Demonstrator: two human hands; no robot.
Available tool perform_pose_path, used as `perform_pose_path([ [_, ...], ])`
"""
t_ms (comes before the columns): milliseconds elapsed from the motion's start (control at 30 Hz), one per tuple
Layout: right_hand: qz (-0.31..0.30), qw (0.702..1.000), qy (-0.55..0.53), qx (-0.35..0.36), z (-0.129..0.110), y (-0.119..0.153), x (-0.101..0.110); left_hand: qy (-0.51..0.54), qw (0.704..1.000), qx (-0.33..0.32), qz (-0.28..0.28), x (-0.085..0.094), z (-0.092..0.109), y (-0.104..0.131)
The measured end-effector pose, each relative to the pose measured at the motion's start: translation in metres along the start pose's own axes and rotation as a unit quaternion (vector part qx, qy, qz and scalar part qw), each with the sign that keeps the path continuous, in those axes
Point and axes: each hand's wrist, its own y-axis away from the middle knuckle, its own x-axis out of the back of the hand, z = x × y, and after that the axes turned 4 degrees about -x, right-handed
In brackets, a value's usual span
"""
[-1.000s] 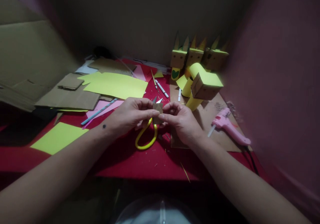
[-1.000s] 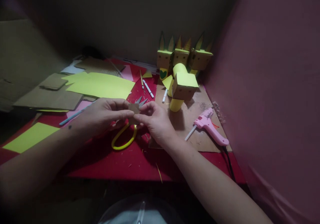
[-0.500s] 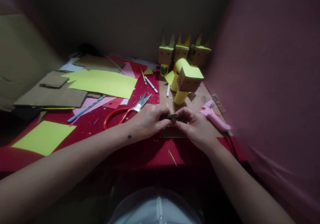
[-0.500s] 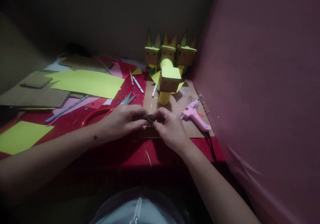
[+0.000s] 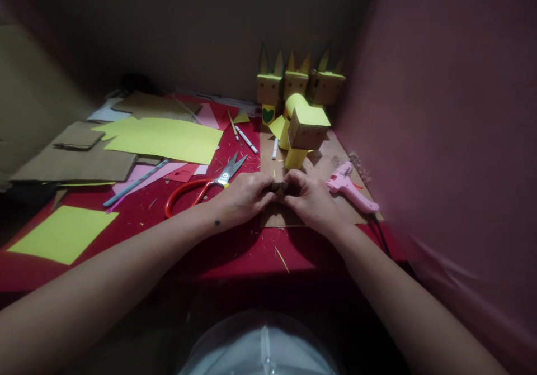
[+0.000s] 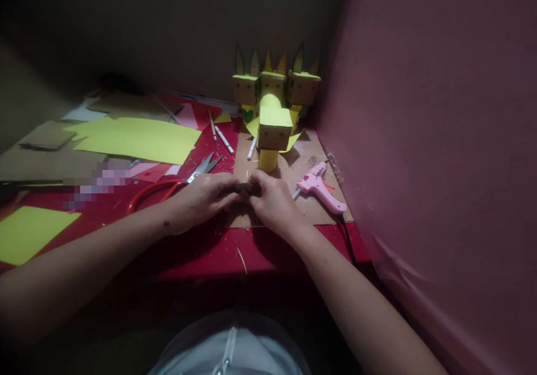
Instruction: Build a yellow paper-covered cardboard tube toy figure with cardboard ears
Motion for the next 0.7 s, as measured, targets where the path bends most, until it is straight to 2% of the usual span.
perform_pose_path([
  [300, -0.005, 1.0, 0.003, 0.021, 0.003, 0.002, -0.001, 0.028, 1.0, -0.009, 0.0, 0.0, -0.001, 0.0],
  [367, -0.006, 0.999, -0.02, 0.024, 0.003, 0.001, 0.0, 0.032, 0.999, -0.012, 0.008, 0.001, 0.0, 0.001],
  [433, -0.027, 0.995, -0.091, -0.008, 0.003, 0.0, 0.001, 0.085, 0.996, 0.011, -0.004, 0.003, 0.002, 0.002],
  [500, -0.078, 0.975, -0.193, -0.077, 0.001, -0.001, 0.004, 0.195, 0.977, 0.073, -0.048, 0.006, 0.005, 0.002],
  [567, -0.127, 0.942, -0.274, -0.145, -0.001, -0.003, 0.006, 0.299, 0.939, 0.148, -0.087, 0.01, 0.008, 0.002],
  [633, -0.15, 0.918, -0.318, -0.182, -0.003, -0.004, 0.005, 0.355, 0.907, 0.202, -0.098, 0.015, 0.011, 0.002],
  [700, -0.155, 0.899, -0.358, -0.2, -0.004, -0.005, 0.002, 0.381, 0.89, 0.233, -0.09, 0.019, 0.014, 0.002],
])
